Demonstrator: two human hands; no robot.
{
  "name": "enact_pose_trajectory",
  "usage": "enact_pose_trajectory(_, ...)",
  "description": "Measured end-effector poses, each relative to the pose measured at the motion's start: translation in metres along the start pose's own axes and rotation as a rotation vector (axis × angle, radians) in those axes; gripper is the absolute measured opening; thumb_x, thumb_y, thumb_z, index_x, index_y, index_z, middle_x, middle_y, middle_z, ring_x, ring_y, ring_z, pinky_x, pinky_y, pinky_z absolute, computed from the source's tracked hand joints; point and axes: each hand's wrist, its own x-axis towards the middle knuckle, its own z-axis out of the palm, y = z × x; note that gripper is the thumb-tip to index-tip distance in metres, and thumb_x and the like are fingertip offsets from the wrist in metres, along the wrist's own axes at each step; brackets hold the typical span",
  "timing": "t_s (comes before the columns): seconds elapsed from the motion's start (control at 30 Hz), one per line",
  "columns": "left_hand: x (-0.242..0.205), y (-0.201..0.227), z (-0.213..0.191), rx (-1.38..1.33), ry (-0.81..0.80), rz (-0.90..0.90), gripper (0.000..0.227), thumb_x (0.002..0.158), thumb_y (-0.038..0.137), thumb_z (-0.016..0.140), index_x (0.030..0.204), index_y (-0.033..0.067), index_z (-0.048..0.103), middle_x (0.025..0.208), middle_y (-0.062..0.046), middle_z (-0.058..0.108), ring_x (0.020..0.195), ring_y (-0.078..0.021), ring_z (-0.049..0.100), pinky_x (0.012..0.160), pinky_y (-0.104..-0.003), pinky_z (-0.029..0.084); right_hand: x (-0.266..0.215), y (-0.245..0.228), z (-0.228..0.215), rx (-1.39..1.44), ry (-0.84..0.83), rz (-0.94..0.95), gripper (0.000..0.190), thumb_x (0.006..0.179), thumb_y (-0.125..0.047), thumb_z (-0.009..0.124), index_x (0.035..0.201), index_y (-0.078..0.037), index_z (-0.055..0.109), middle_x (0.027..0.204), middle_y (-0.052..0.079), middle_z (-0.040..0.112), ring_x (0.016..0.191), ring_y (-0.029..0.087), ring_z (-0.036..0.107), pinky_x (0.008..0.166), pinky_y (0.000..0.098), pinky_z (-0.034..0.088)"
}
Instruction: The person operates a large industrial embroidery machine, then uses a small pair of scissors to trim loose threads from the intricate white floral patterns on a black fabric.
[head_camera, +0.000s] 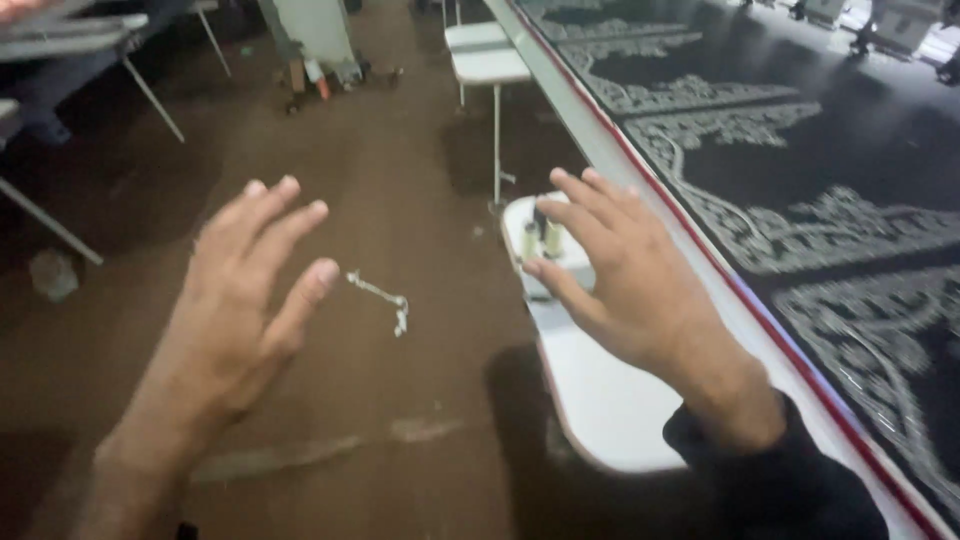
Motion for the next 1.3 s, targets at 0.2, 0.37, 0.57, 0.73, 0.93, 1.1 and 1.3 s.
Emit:
enact_pose_trajectory(0.2,0.077,-0.121,0.040,-0.065,-0.050,0.008,0.047,0.100,0.029,0.056,0.142,0.0066,0.058,0.152,-0.016,0.053,0.148,-0.0344,0.040,0.118,-0.049,0.029,0.130,0.018,0.077,-0.006,-0.020,0.063,0.054,0.098,-0.039,0.062,0.141,-0.006,0.059,0.157,0.018,0.047,0.149,0.037,0.035,0.119,0.0535,0.024)
enact_pose_trajectory(0.37,0.158,-0.211,0.077,-0.128,-0.109,-0.051,0.054,0.101,0.033,0.051,0.149,0.0084,0.050,0.150,-0.012,0.057,0.146,-0.0294,0.043,0.114,-0.048,0.031,0.234,0.048,0.145,-0.012,0.014,0.077,0.056,0.099,-0.039,0.061,0.143,-0.005,0.056,0.155,0.017,0.050,0.148,0.037,0.038,0.119,0.0547,0.024)
enact_pose_trajectory(0.57,0.262,-0.344,0.151,-0.094,-0.053,0.045,0.053,0.101,0.031,0.053,0.148,0.0061,0.051,0.151,-0.014,0.056,0.144,-0.0323,0.045,0.114,-0.047,0.033,0.368,0.121,0.247,-0.057,0.019,0.019,0.055,0.099,-0.038,0.061,0.142,-0.004,0.056,0.152,0.019,0.053,0.145,0.039,0.042,0.118,0.0545,0.027)
enact_pose_trajectory(0.73,0.351,-0.458,0.169,-0.030,-0.005,0.013,0.055,0.100,0.032,0.056,0.149,0.0060,0.051,0.162,-0.022,0.039,0.148,-0.0363,0.036,0.121,-0.049,0.025,0.508,0.167,0.320,-0.042,0.081,-0.054,0.054,0.101,-0.035,0.062,0.142,0.000,0.056,0.148,0.021,0.056,0.142,0.041,0.045,0.115,0.0536,0.033)
enact_pose_trajectory(0.93,0.441,-0.597,0.206,-0.082,0.102,-0.060,0.048,0.097,0.020,0.062,0.142,0.0026,0.057,0.168,-0.025,0.010,0.150,-0.0470,0.037,0.121,-0.053,0.030,0.670,0.210,0.416,0.024,0.056,-0.093,0.056,0.099,-0.038,0.062,0.142,-0.003,0.056,0.152,0.020,0.053,0.144,0.039,0.042,0.119,0.0535,0.027)
enact_pose_trajectory(1.1,0.510,-0.733,0.247,0.061,0.115,0.012,0.046,0.102,0.029,0.058,0.143,0.0069,0.057,0.168,-0.024,0.019,0.155,-0.0428,0.025,0.125,-0.054,0.023,0.794,0.244,0.522,0.028,0.118,-0.187,0.057,0.097,-0.039,0.065,0.140,-0.003,0.059,0.151,0.020,0.055,0.140,0.040,0.048,0.116,0.0534,0.032)
enact_pose_trajectory(1.3,0.608,-0.900,0.309,0.115,0.205,0.082,0.039,0.101,0.020,0.066,0.137,0.0066,0.061,0.152,-0.021,0.050,0.141,-0.0415,0.046,0.117,-0.054,0.039,0.943,0.295,0.633,0.092,0.095,-0.144,0.056,0.095,-0.037,0.066,0.141,-0.004,0.059,0.150,0.017,0.056,0.141,0.038,0.047,0.118,0.0549,0.030)
